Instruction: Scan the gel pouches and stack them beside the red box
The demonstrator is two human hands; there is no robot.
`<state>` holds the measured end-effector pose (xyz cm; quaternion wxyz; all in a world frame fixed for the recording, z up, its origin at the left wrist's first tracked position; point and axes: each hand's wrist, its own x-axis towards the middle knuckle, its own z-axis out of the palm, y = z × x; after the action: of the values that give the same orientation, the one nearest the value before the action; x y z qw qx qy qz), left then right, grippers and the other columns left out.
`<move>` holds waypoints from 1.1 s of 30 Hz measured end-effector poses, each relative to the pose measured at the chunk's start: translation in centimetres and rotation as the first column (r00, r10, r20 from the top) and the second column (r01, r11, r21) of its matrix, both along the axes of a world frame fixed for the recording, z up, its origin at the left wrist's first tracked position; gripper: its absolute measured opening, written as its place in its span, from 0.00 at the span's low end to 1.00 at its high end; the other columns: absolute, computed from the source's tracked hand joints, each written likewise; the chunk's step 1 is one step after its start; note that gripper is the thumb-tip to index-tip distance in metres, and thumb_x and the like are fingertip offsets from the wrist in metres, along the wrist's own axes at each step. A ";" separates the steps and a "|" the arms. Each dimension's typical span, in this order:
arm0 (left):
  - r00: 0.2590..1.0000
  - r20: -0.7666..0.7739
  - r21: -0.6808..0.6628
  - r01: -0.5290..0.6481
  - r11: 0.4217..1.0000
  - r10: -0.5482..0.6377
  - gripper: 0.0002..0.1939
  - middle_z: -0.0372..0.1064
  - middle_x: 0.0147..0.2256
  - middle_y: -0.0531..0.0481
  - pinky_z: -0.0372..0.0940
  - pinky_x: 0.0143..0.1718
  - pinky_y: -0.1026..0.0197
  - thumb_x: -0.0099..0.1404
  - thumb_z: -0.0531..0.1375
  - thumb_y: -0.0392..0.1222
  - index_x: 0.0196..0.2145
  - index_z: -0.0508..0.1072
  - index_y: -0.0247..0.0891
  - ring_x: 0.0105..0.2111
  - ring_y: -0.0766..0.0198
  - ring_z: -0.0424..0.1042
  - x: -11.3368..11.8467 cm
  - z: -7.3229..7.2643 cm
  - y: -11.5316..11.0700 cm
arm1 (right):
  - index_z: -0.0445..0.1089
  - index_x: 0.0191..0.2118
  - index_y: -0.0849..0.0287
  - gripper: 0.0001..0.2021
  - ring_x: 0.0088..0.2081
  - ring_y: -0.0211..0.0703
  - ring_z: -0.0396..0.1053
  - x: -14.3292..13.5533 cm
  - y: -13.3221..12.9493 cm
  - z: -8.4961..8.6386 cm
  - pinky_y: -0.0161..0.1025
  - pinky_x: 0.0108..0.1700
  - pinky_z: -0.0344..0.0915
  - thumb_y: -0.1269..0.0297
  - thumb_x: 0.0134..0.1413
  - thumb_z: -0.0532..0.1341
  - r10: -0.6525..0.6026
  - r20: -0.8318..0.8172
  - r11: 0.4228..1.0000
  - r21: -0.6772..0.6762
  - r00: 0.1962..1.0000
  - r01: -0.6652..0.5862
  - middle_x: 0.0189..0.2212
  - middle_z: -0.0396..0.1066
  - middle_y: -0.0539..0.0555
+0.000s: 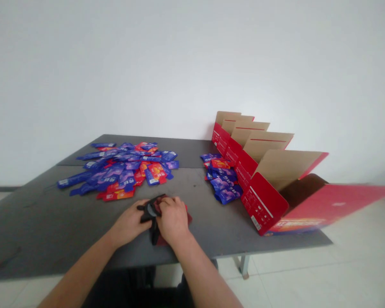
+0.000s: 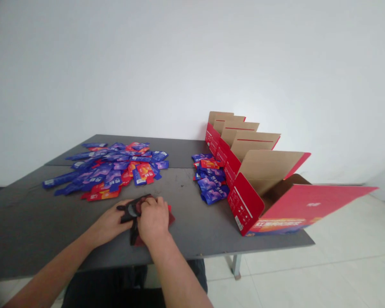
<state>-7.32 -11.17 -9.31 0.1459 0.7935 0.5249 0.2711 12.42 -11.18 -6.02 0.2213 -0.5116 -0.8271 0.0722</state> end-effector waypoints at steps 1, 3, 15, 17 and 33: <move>1.000 -0.005 -0.010 0.011 1.000 -0.011 0.22 0.75 0.56 0.44 0.66 0.62 0.46 0.64 0.65 0.45 0.55 0.78 0.45 0.57 0.47 0.73 0.0 0.1 -0.1 | 0.78 0.47 0.54 0.10 0.50 0.50 0.67 1.1 0.3 -0.3 0.43 0.49 0.63 0.65 0.62 0.63 -0.036 -0.013 0.999 -0.011 0.999 0.036 0.49 0.78 0.54; 0.999 -0.019 -0.024 0.028 0.999 -0.029 0.21 0.73 0.58 0.44 0.66 0.63 0.46 0.66 0.65 0.50 0.55 0.78 0.46 0.58 0.47 0.72 0.0 0.4 -0.2 | 0.78 0.48 0.54 0.11 0.50 0.50 0.67 4.3 1.4 -0.4 0.42 0.50 0.62 0.66 0.62 0.62 -0.137 -0.016 0.990 -0.031 0.991 0.136 0.49 0.78 0.54; 1.000 -0.008 0.000 0.019 1.000 -0.019 0.21 0.74 0.57 0.44 0.66 0.63 0.45 0.65 0.65 0.47 0.55 0.78 0.45 0.58 0.47 0.71 0.0 0.1 0.0 | 0.78 0.46 0.52 0.10 0.50 0.50 0.67 0.7 0.0 0.1 0.43 0.49 0.62 0.64 0.61 0.63 -0.025 -0.042 1.000 -0.002 0.999 0.025 0.49 0.78 0.52; 1.000 -0.009 -0.010 0.024 1.000 -0.024 0.21 0.73 0.58 0.44 0.65 0.63 0.46 0.67 0.65 0.49 0.56 0.77 0.46 0.58 0.48 0.71 0.0 0.2 -0.1 | 0.78 0.49 0.52 0.12 0.51 0.50 0.67 2.5 0.3 -0.4 0.43 0.50 0.61 0.65 0.63 0.62 -0.112 -0.025 0.993 -0.028 0.993 0.111 0.50 0.78 0.54; 0.999 0.007 -0.012 0.041 0.999 -0.041 0.18 0.74 0.57 0.45 0.66 0.62 0.47 0.67 0.66 0.49 0.54 0.79 0.46 0.58 0.49 0.71 0.3 0.6 -0.3 | 0.79 0.48 0.54 0.11 0.51 0.52 0.67 3.4 1.0 -0.2 0.44 0.50 0.62 0.65 0.63 0.62 -0.166 0.033 0.986 -0.017 0.986 0.167 0.50 0.77 0.56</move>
<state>-7.06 -11.44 -8.74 0.1583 0.8023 0.5095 0.2677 15.87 -10.22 -6.20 0.2083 -0.5822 -0.7841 0.0535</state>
